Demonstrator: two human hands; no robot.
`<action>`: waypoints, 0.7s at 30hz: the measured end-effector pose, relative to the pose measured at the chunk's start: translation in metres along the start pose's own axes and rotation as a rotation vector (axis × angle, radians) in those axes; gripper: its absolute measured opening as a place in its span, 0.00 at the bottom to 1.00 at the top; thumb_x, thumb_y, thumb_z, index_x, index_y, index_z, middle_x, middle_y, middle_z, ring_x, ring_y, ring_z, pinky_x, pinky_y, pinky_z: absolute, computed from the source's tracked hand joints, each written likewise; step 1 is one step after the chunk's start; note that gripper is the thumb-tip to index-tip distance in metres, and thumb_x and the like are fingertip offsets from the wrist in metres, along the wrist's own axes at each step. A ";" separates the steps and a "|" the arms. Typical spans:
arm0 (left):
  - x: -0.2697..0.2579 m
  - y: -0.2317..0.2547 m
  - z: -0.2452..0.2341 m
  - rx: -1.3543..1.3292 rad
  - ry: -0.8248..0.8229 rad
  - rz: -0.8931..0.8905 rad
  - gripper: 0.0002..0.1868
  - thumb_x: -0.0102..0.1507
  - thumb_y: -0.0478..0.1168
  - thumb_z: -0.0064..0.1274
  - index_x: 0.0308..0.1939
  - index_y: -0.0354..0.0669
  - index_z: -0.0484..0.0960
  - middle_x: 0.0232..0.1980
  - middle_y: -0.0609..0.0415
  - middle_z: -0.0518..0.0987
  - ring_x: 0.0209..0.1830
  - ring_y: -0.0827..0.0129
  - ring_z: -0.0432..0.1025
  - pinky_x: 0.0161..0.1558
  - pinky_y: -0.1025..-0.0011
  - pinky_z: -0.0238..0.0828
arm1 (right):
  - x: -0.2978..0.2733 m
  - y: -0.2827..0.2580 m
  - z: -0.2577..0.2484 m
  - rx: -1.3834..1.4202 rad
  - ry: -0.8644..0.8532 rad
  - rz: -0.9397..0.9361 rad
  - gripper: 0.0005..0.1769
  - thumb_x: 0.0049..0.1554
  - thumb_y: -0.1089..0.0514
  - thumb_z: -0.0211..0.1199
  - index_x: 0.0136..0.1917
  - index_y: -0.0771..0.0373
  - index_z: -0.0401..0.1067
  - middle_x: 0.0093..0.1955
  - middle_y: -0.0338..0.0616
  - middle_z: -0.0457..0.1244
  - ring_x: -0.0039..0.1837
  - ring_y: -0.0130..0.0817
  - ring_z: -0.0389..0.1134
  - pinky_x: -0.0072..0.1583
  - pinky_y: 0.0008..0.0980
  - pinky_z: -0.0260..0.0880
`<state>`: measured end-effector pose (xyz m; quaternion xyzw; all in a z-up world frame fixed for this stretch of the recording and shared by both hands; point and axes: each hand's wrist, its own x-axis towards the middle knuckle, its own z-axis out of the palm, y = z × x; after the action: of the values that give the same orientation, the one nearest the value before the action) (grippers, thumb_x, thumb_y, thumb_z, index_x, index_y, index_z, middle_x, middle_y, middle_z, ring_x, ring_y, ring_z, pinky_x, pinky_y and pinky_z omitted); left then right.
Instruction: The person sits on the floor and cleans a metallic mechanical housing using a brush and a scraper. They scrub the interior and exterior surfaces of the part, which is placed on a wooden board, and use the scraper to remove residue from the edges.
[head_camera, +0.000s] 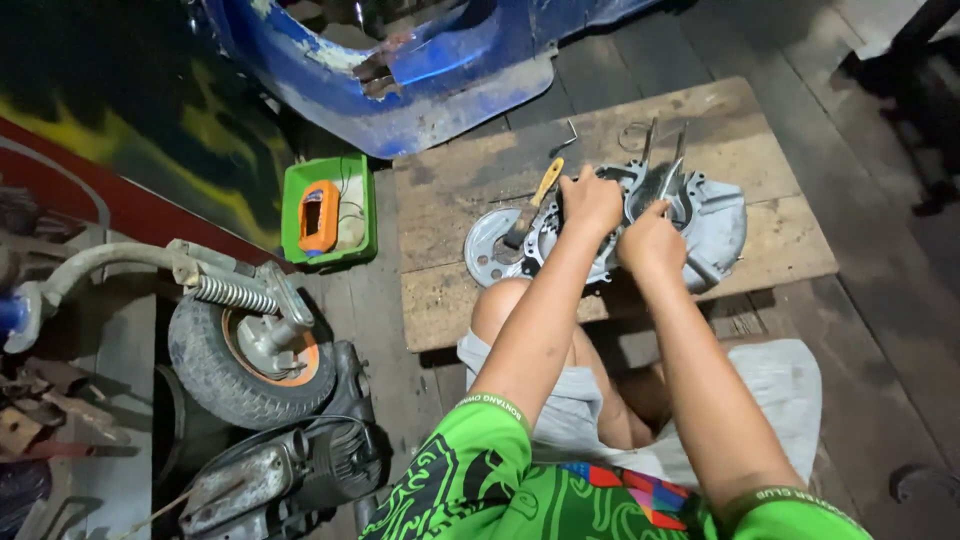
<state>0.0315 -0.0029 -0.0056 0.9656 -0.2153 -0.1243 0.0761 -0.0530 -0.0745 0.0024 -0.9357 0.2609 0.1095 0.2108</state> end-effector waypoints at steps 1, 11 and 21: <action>0.004 -0.001 -0.007 -0.002 0.002 0.001 0.19 0.71 0.45 0.38 0.45 0.48 0.87 0.52 0.51 0.85 0.71 0.58 0.61 0.62 0.41 0.54 | 0.015 -0.001 -0.002 -0.002 0.003 0.000 0.34 0.63 0.63 0.46 0.77 0.84 0.46 0.60 0.77 0.66 0.65 0.69 0.68 0.64 0.65 0.67; 0.012 -0.004 0.005 0.019 -0.005 0.008 0.19 0.70 0.48 0.39 0.49 0.48 0.87 0.54 0.52 0.85 0.70 0.59 0.61 0.61 0.42 0.55 | 0.013 0.007 -0.002 -0.085 0.045 -0.036 0.31 0.63 0.63 0.38 0.77 0.79 0.51 0.58 0.70 0.68 0.61 0.65 0.71 0.60 0.63 0.71; 0.010 -0.004 0.008 0.009 -0.004 -0.008 0.15 0.68 0.46 0.49 0.44 0.44 0.88 0.52 0.48 0.85 0.69 0.56 0.63 0.61 0.41 0.56 | -0.004 0.008 -0.006 -0.138 0.010 -0.061 0.32 0.62 0.65 0.41 0.78 0.79 0.50 0.56 0.69 0.68 0.60 0.64 0.72 0.60 0.62 0.71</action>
<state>0.0393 -0.0044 -0.0155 0.9665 -0.2124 -0.1255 0.0707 -0.0600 -0.0812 0.0061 -0.9560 0.2252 0.1159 0.1477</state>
